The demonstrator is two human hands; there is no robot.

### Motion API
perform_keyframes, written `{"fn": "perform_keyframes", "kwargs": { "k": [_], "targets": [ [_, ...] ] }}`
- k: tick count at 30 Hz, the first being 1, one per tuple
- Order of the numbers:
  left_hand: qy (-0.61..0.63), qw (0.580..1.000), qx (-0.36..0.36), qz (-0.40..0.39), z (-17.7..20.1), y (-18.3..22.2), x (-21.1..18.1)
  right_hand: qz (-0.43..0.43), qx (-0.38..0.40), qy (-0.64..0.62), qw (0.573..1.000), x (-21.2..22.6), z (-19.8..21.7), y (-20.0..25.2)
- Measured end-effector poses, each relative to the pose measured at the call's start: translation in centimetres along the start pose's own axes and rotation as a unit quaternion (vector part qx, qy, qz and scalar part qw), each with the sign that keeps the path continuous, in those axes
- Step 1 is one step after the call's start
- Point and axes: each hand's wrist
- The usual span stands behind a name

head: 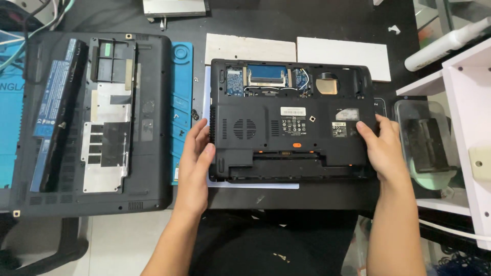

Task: Disassembling a laptop to access internal components.

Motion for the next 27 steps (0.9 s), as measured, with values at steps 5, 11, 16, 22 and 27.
{"fn": "perform_keyframes", "kwargs": {
  "k": [5,11,16,22,27],
  "targets": [
    [0.104,0.994,-0.011,0.027,1.0,-0.7,-0.7,0.031,-0.018,0.016,0.999,-0.4,-0.5,0.1],
    [0.188,0.979,-0.049,0.066,1.8,-2.0,1.0,0.049,-0.022,0.012,0.998,-0.8,-0.4,0.4],
    [0.158,0.983,-0.052,0.083,0.6,-2.2,1.2,0.048,-0.008,-0.009,0.999,-0.9,-0.4,0.5],
    [0.119,0.99,-0.01,0.073,-1.0,-2.3,-1.1,0.063,0.005,-0.005,0.998,-0.9,-0.1,0.6],
    [0.192,0.976,0.022,0.096,-0.8,-2.4,-1.1,0.048,0.04,-0.126,0.99,-0.8,-0.2,0.8]
  ]
}}
Point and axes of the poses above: each hand's wrist, its own y-axis away from the middle knuckle, its own z-axis out of the back of the hand, x = y × z, and after that the axes turned 11 degrees about x, right-handed
